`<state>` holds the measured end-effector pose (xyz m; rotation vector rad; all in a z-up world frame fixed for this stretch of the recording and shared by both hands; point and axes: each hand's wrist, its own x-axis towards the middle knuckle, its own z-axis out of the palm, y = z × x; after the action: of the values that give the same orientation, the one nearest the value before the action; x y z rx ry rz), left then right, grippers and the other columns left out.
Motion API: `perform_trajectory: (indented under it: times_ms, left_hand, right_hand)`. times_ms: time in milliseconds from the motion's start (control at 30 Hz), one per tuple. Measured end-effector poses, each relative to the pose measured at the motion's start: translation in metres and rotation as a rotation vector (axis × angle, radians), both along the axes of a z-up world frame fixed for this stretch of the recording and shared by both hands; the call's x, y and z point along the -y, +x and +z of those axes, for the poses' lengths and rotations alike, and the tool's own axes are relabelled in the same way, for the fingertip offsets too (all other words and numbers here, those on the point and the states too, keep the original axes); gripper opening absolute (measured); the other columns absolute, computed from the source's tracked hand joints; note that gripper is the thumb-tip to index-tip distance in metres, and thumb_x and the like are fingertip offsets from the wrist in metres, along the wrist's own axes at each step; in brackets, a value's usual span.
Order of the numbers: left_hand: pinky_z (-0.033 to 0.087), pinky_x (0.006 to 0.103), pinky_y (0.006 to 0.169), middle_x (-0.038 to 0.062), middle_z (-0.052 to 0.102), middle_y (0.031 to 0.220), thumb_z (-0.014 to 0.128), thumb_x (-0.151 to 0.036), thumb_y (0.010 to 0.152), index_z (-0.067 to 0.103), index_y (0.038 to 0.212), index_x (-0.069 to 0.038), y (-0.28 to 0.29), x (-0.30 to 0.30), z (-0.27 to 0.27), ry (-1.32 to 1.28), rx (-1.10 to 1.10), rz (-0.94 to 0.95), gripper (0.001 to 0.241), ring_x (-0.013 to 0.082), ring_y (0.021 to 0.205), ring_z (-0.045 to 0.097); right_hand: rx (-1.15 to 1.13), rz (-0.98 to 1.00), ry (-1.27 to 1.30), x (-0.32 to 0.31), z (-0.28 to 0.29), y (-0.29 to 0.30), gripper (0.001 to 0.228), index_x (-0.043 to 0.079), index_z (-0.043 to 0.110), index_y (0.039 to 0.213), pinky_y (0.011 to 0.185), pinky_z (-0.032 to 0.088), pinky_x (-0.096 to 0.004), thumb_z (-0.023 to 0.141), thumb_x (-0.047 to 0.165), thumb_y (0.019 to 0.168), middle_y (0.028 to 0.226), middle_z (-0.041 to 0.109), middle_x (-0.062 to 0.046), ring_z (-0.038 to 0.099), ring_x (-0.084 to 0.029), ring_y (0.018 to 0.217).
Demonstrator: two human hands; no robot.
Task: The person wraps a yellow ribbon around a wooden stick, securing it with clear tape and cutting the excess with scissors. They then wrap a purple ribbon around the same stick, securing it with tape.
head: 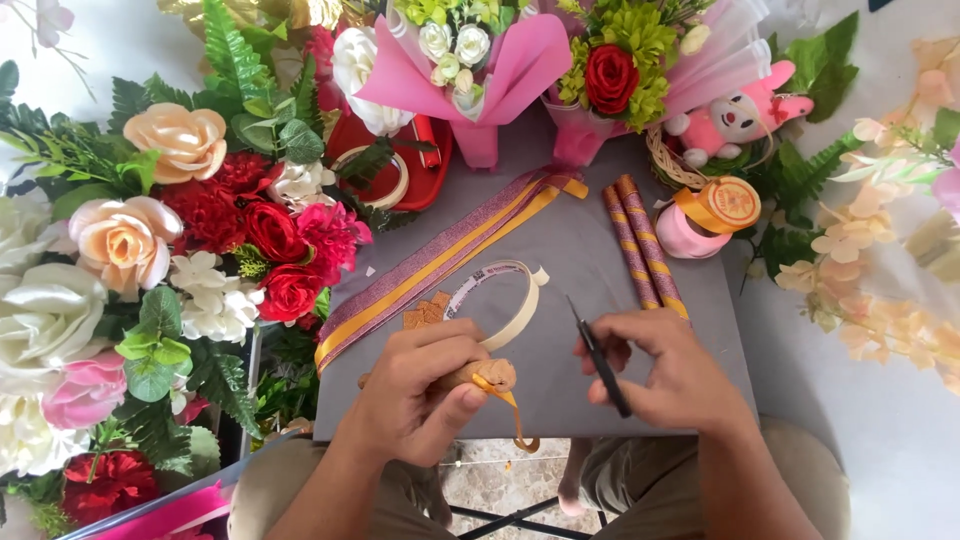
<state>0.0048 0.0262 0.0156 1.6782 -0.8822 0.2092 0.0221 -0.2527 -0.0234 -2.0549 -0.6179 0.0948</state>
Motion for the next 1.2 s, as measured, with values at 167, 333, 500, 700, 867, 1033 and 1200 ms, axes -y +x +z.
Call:
perform_trajectory:
  times_ms: [167, 333, 500, 700, 867, 1033, 1200]
  left_hand:
    - [0.029, 0.0286, 0.052, 0.003, 0.044, 0.067, 0.041, -0.038, 0.105, 0.058, 0.080, -0.002, 0.000, 0.003, -0.002, -0.001, -0.004, -0.021, 0.047, 0.0166, 0.058, 0.038]
    - [0.029, 0.0286, 0.052, 0.003, 0.043, 0.067, 0.041, -0.038, 0.105, 0.059, 0.080, -0.002, 0.000, 0.006, 0.000, 0.013, -0.015, -0.041, 0.047, 0.0165, 0.058, 0.038]
    - [0.029, 0.0297, 0.051, 0.001, 0.037, 0.062, 0.041, -0.040, 0.105, 0.060, 0.084, -0.001, -0.004, 0.008, 0.000, 0.039, -0.015, -0.027, 0.048, 0.0170, 0.056, 0.038]
    - [0.030, 0.0302, 0.051, 0.001, 0.036, 0.062, 0.040, -0.042, 0.105, 0.059, 0.082, -0.002, -0.003, 0.009, 0.000, 0.049, -0.016, -0.037, 0.049, 0.0176, 0.056, 0.038]
    - [0.029, 0.0301, 0.051, 0.001, 0.037, 0.063, 0.040, -0.043, 0.105, 0.059, 0.081, -0.003, -0.004, 0.009, 0.002, 0.043, -0.025, -0.040, 0.050, 0.0172, 0.057, 0.038]
    - [0.028, 0.0300, 0.050, 0.000, 0.034, 0.061, 0.041, -0.042, 0.105, 0.058, 0.082, -0.002, -0.003, 0.009, 0.000, 0.036, -0.018, -0.048, 0.049, 0.0168, 0.056, 0.037]
    - [0.027, 0.0301, 0.050, 0.001, 0.036, 0.062, 0.040, -0.043, 0.105, 0.059, 0.081, -0.003, -0.003, 0.009, 0.000, 0.053, -0.023, -0.039, 0.050, 0.0166, 0.055, 0.037]
  right_hand:
    - [-0.028, 0.062, 0.019, -0.008, 0.009, -0.003, 0.032, 0.010, 0.071, 0.082, 0.058, 0.050, -0.026, 0.077, 0.041, 0.075, 0.071, 0.074, 0.004, 0.058, -0.011, 0.060]
    - [-0.032, 0.082, 0.017, -0.011, 0.011, -0.004, 0.032, 0.011, 0.067, 0.078, 0.059, 0.049, -0.026, 0.074, 0.042, 0.079, 0.072, 0.072, 0.005, 0.056, -0.011, 0.061]
    - [-0.032, 0.067, 0.003, -0.012, 0.009, -0.004, 0.024, 0.012, 0.068, 0.078, 0.060, 0.048, -0.027, 0.076, 0.035, 0.077, 0.074, 0.074, 0.006, 0.056, -0.011, 0.061]
    - [-0.012, 0.045, -0.005, -0.014, 0.010, -0.005, 0.021, 0.012, 0.067, 0.075, 0.058, 0.046, -0.026, 0.075, 0.031, 0.078, 0.070, 0.072, 0.007, 0.055, -0.010, 0.057]
    - [0.007, 0.051, -0.010, -0.015, 0.010, -0.004, 0.022, 0.013, 0.068, 0.077, 0.058, 0.046, -0.026, 0.074, 0.034, 0.081, 0.067, 0.069, 0.008, 0.055, -0.009, 0.055]
    - [0.020, 0.037, -0.010, -0.015, 0.012, -0.005, 0.016, 0.012, 0.067, 0.075, 0.057, 0.045, -0.026, 0.075, 0.025, 0.079, 0.067, 0.069, 0.006, 0.052, -0.010, 0.054]
    - [0.027, 0.032, -0.016, -0.015, 0.011, -0.005, 0.016, 0.011, 0.068, 0.075, 0.056, 0.045, -0.026, 0.076, 0.024, 0.079, 0.065, 0.068, 0.006, 0.052, -0.010, 0.054]
